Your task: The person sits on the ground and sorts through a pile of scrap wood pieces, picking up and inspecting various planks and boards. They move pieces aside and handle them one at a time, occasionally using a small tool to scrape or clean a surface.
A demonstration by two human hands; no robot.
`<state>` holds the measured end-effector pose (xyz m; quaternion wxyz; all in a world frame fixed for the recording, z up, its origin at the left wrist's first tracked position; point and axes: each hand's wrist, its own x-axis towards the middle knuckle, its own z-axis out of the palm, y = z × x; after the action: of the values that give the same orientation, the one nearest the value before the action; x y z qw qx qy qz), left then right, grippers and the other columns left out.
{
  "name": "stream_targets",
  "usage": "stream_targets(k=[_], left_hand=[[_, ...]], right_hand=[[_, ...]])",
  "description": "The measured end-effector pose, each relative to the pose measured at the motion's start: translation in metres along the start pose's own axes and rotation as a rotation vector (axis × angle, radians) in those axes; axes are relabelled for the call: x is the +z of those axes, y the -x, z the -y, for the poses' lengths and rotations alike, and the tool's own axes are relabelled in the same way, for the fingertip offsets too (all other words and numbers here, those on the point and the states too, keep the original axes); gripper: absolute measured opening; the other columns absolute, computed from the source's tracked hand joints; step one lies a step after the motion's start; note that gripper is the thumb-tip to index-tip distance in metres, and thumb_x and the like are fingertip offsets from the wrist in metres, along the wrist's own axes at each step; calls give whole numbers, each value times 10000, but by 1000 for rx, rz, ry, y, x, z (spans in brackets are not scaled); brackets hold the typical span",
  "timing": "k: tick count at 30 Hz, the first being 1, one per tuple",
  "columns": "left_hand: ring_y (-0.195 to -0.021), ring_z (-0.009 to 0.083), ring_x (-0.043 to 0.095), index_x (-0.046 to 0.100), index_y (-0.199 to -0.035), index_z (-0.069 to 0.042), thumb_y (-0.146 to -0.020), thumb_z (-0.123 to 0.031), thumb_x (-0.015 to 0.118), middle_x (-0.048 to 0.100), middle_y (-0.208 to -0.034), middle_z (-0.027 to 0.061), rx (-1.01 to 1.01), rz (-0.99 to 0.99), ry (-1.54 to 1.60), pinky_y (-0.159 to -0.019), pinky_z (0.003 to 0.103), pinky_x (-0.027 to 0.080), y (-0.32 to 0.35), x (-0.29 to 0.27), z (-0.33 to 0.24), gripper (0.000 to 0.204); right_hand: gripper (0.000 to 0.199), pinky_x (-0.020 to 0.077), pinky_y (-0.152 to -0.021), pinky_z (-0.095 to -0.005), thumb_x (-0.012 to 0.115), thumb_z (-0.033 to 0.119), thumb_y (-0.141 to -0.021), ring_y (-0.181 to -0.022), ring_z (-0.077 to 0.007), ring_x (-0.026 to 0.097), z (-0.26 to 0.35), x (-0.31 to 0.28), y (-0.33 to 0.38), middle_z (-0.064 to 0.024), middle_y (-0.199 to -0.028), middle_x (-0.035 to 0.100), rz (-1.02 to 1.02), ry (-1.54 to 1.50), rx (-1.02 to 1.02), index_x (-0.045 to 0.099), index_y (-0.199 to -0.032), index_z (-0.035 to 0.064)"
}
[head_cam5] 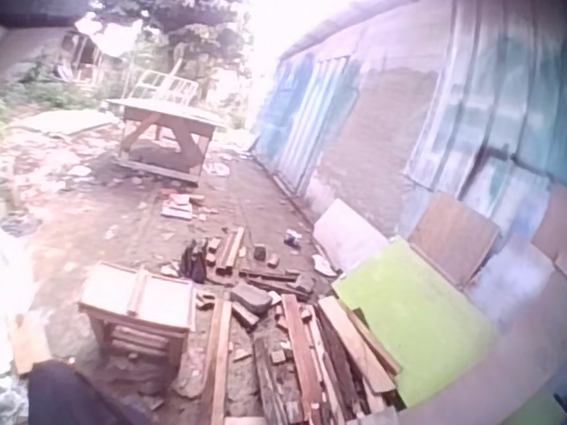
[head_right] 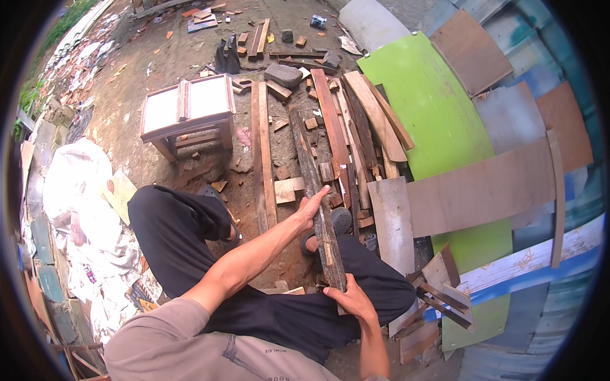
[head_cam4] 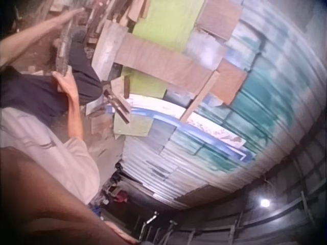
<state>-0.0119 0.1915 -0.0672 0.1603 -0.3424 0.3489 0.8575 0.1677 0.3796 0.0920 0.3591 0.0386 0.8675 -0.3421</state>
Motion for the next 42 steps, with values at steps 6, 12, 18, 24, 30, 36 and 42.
stream_targets(k=[6, 12, 18, 24, 30, 36, 42], left_hand=[[-645, 215, 624, 550, -1067, -2, -875, -236, 745, 620, -842, 108, 28, -16, 129, -526, 423, 538, 15, -17, 3, 361], [-772, 234, 645, 513, -1164, 2, -846, -167, 692, 634, -947, 132, 176, -150, -196, -651, 400, 544, 13, -20, 3, 402], [-902, 278, 643, 509, -1204, -1, -785, -181, 672, 652, -998, 165, 312, -319, -452, -820, 407, 506, 32, 4, -14, 485], [-974, 390, 666, 473, -1286, -30, -818, -237, 647, 680, -1051, 214, 534, -351, -464, -888, 472, 497, 32, -2, -53, 540], [-1031, 387, 650, 351, -1467, -27, -820, -205, 642, 652, -1146, 244, 725, -539, -612, -919, 455, 490, 27, -39, -71, 731], [-1081, 407, 598, 312, -1461, -19, -818, -190, 686, 556, -1229, 249, 899, -599, -658, -930, 479, 467, 18, -93, -57, 763], [-1066, 374, 593, 353, -1375, -31, -805, -241, 723, 541, -1222, 221, 812, -562, -550, -905, 469, 462, 38, -109, -46, 711]], right_hand=[[833, 470, -967, -394, 720, 485, -789, -1115, -386, 637, 44, 18, 12, -315, -1143, 638, -22, 85, 136, 446, -1324, -92], [779, 463, -973, -379, 731, 433, -800, -1098, -344, 635, 20, 26, 14, -274, -1161, 641, -47, -98, 39, 476, -1327, -81], [733, 473, -874, -310, 734, 335, -830, -968, -197, 596, -28, 24, -8, -125, -1080, 612, 80, -386, -79, 425, -1374, -48], [781, 481, -873, -313, 776, 351, -819, -979, -193, 600, -19, 8, -55, -111, -1102, 609, 255, -282, -113, 420, -1413, -10], [903, 363, -1116, -365, 780, 443, -812, -1317, -329, 507, -21, 39, -138, -247, -1399, 531, 404, 151, -316, 380, -1490, 1], [952, 424, -1065, -447, 730, 434, -843, -1289, -399, 522, -15, 111, -187, -308, -1377, 523, 404, 562, -284, 259, -1512, -52], [906, 463, -1004, -480, 705, 369, -875, -1238, -399, 563, -13, 147, -183, -239, -1357, 568, 327, 631, -120, 199, -1556, 54]])
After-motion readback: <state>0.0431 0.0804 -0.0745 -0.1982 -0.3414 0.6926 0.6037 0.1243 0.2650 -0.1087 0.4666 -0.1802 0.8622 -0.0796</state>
